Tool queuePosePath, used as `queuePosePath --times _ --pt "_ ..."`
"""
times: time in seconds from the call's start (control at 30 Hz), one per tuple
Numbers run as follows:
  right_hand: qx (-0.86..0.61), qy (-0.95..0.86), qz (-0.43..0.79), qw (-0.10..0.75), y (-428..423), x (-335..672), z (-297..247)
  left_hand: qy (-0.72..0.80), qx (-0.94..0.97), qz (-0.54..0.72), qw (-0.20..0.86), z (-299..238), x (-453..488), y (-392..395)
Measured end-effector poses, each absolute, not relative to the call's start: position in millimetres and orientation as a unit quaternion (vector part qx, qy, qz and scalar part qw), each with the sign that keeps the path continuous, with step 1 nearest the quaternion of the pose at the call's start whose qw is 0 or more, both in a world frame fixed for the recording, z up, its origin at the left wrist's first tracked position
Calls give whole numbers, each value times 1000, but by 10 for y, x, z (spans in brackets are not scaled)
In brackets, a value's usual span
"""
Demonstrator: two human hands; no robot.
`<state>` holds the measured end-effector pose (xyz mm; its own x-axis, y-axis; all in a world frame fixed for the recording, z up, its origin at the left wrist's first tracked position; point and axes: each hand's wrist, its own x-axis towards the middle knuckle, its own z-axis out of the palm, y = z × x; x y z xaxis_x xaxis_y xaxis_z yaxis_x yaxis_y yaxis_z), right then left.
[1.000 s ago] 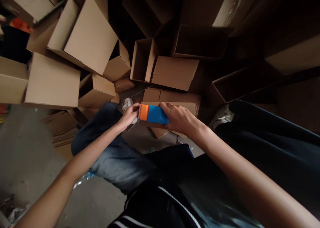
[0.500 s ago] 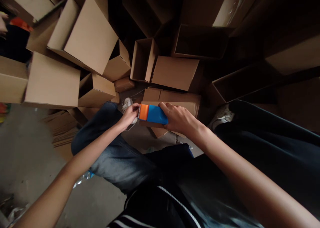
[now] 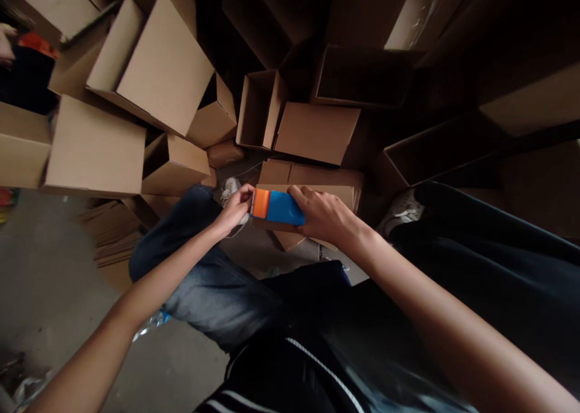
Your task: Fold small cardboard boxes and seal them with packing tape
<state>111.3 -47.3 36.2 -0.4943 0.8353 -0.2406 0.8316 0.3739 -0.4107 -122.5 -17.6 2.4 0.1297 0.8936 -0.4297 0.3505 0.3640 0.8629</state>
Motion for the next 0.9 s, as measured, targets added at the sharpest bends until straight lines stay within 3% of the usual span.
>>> queuePosePath --times 0.4,0.73,0.9 --pt "-503 -829 243 13 -485 1116 376 613 497 216 575 25 -1230 -167" --pt "-522 -818 242 -8 -532 1070 407 621 653 194 387 -12 -1321 -200" --pt "-541 -804 244 -39 -526 1052 470 625 675 180 348 62 -1385 -159"
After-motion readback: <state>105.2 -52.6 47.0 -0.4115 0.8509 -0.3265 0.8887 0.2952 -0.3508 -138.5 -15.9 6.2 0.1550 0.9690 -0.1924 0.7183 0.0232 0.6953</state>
